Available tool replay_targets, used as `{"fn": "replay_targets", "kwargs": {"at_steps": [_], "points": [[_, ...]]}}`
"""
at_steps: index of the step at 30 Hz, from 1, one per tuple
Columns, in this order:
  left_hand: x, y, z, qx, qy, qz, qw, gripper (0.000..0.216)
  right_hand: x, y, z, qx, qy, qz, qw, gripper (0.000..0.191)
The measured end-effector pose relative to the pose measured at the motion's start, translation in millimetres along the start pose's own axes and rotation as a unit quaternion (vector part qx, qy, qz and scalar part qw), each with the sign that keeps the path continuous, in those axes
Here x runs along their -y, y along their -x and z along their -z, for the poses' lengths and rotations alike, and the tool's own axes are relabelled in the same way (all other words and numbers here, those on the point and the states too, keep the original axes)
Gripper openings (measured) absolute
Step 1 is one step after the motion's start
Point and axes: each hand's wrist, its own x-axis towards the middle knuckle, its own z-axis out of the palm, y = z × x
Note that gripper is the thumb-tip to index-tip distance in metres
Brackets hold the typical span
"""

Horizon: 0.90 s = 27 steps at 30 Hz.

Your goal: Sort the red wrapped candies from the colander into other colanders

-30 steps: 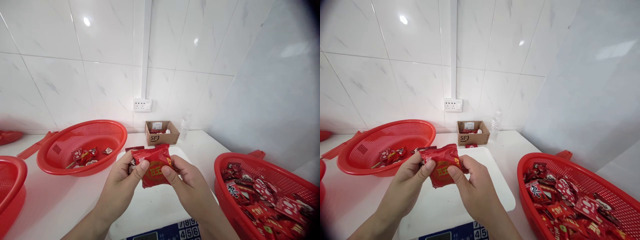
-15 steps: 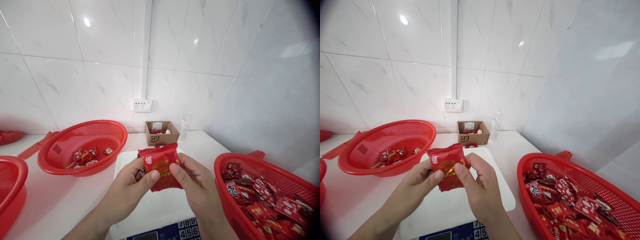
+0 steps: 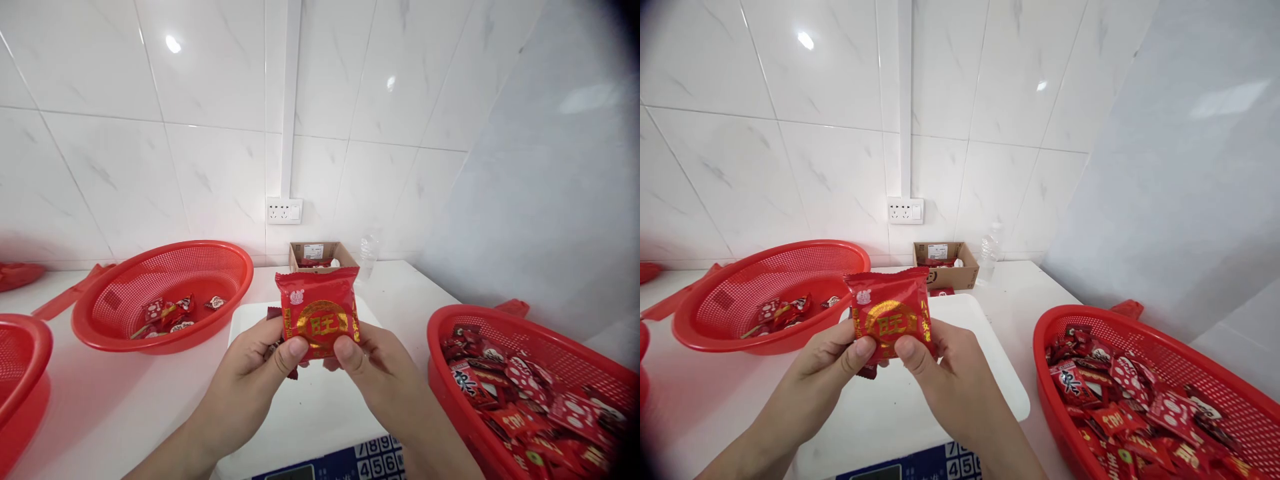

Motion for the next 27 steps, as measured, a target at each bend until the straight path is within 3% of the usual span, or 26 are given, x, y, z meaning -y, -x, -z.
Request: {"fn": "replay_targets", "kwargs": {"at_steps": [15, 18, 23, 27], "points": [[-0.3, 0.3, -2.6, 0.037, 0.061, 0.018, 0.997, 0.044, 1.4, 4.3, -5.4, -0.026, -0.002, 0.037, 0.999, 0.055], [-2.0, 0.0, -5.6, 0.042, 0.093, 0.035, 0.994, 0.049, -1.2, 3.6, -4.8, 0.02, 0.005, 0.017, 1.0, 0.054], [-2.7, 0.7, -7.7, 0.003, 0.125, 0.068, 0.99, 0.039, -6.5, 3.9, -5.5, 0.086, 0.019, 0.023, 0.996, 0.043], [1.7, 1.0, -2.6, 0.021, 0.146, 0.047, 0.988, 0.029, -3.8, 3.8, -6.7, 0.128, -0.028, 0.024, 0.991, 0.037]]}}
